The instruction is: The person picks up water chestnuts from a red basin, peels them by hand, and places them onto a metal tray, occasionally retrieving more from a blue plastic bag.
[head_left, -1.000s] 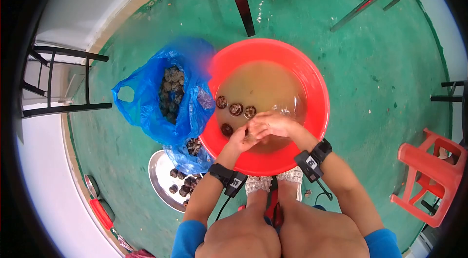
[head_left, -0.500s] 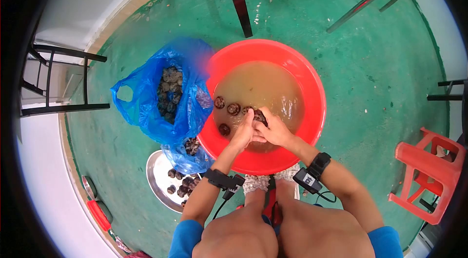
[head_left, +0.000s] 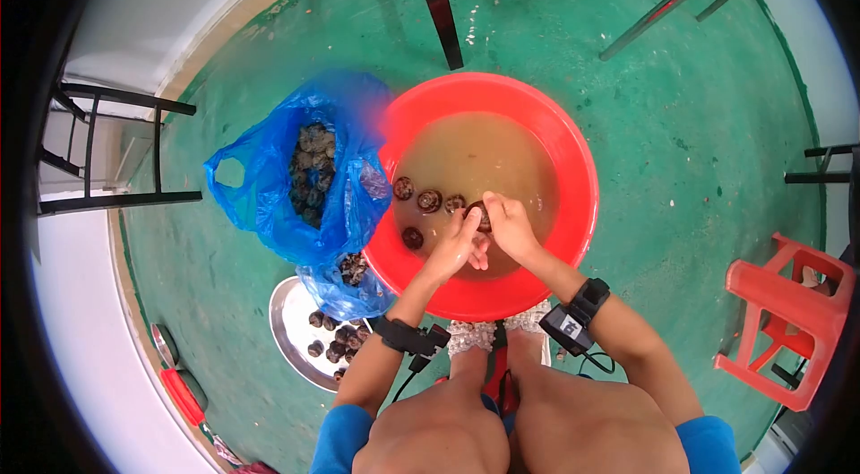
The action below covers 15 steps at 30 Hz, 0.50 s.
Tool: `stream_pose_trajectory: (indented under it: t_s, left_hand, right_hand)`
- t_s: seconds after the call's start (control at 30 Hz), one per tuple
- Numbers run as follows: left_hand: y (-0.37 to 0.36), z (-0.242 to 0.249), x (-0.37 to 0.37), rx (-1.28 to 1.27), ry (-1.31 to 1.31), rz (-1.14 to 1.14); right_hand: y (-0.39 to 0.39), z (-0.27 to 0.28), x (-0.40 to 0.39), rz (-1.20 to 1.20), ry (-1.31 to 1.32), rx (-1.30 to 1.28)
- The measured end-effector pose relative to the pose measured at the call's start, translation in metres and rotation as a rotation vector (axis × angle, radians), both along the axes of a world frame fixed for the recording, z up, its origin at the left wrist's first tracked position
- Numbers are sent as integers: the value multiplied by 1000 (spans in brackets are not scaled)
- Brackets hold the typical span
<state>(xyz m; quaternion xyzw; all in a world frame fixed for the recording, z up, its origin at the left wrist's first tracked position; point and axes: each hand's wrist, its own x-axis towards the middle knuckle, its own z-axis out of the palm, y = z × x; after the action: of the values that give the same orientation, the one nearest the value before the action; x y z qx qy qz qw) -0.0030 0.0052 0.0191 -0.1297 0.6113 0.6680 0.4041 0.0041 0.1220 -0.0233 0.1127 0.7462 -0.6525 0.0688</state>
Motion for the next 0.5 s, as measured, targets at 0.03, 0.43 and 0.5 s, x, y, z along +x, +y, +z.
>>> stream_pose_trajectory:
  t_s: [0.03, 0.43, 0.5]
  left_hand:
    - [-1, -3, -2, 0, 32, -14]
    - [-3, -8, -3, -31, -108, 138]
    - [-4, -8, -2, -18, -115, 126]
  right_hand:
    - [-1, -21, 1, -47, -66, -224]
    - [1, 31, 10, 186, -31, 37]
    - [-1, 25, 9, 146, -48, 78]
